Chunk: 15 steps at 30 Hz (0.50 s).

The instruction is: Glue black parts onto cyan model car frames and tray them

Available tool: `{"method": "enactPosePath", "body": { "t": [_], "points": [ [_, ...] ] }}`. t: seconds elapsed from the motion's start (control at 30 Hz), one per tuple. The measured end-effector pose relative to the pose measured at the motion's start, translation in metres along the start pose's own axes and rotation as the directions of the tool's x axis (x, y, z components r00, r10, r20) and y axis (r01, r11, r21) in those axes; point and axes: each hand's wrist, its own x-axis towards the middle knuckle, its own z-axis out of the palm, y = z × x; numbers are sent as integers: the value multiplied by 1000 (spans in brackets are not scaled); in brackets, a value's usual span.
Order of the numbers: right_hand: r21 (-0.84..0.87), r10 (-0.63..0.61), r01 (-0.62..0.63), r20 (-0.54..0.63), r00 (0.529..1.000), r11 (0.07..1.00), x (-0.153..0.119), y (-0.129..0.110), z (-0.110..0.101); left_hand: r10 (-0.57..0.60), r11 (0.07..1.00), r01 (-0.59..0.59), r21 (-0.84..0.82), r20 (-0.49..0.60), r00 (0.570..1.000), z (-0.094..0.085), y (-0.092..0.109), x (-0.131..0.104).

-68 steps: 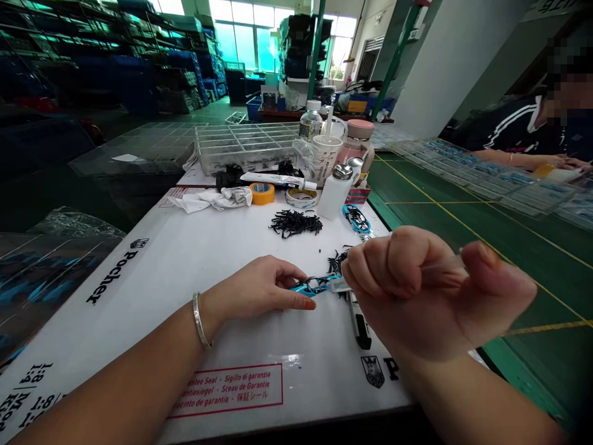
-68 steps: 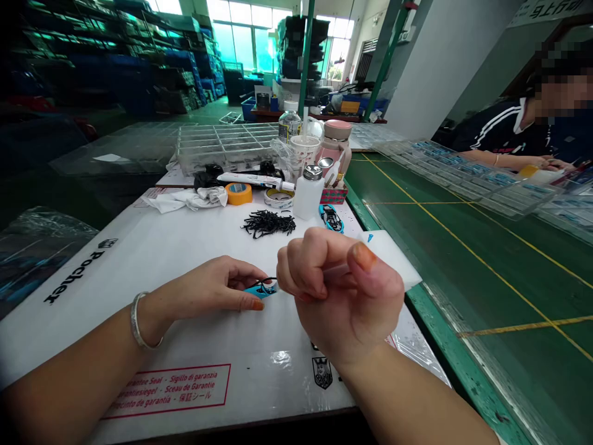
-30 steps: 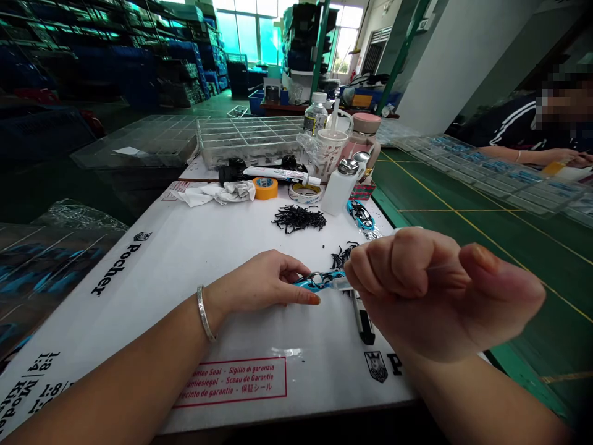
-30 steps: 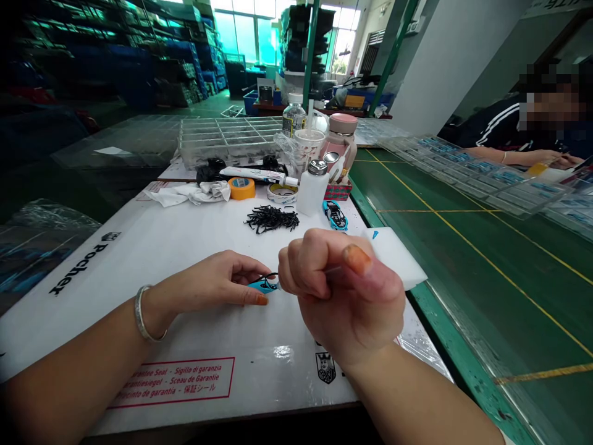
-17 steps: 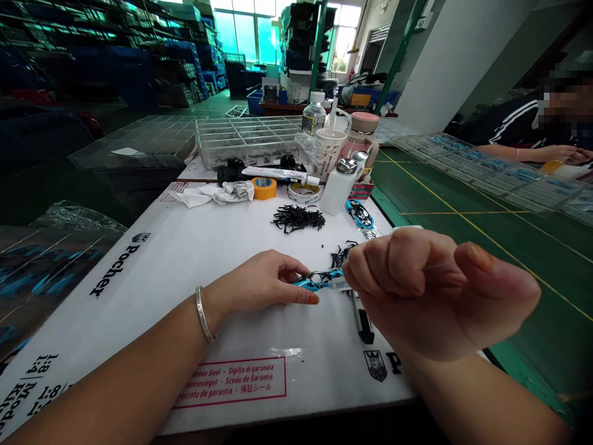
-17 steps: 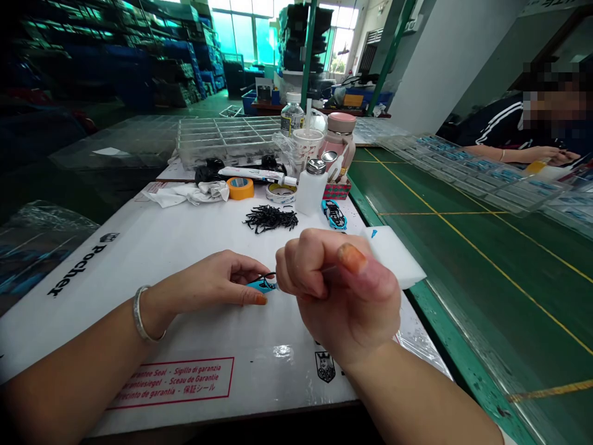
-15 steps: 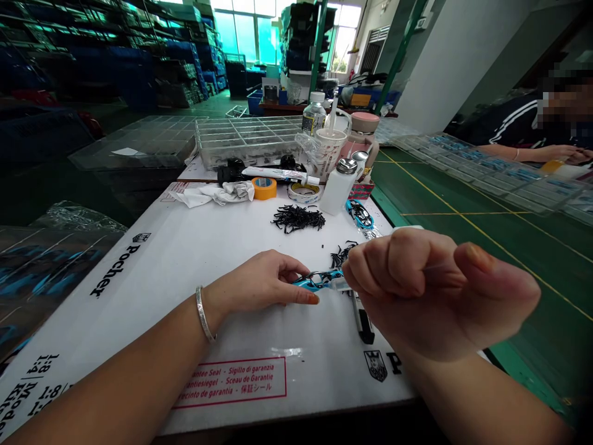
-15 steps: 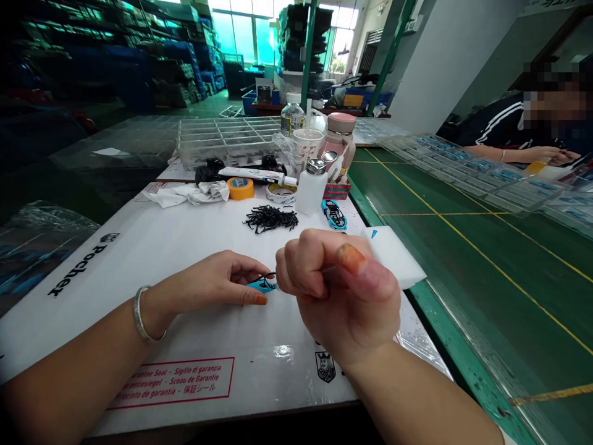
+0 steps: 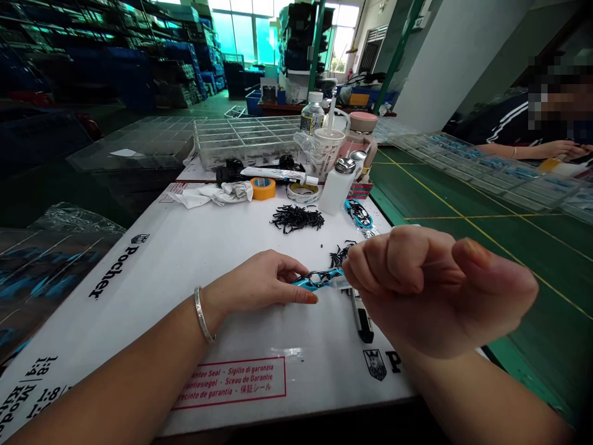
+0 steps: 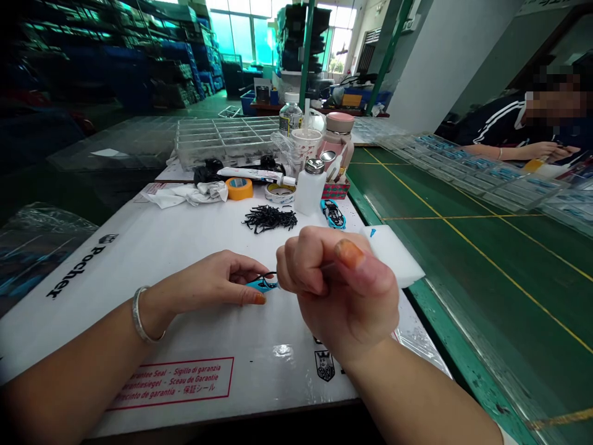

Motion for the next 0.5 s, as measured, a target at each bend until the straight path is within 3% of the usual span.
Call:
{"method": "enactPosePath", "body": {
  "t": [0.2, 0.5],
  "points": [
    [-5, 22, -22, -43, 999, 1000, 1, -2, 2, 6, 1000, -7, 13, 4, 1000, 0, -1, -1],
    [-38, -36, 37, 30, 999, 999, 3, -1, 1, 3, 1000, -3, 2, 9, 1000, 0, -1, 0]
  ]
}}
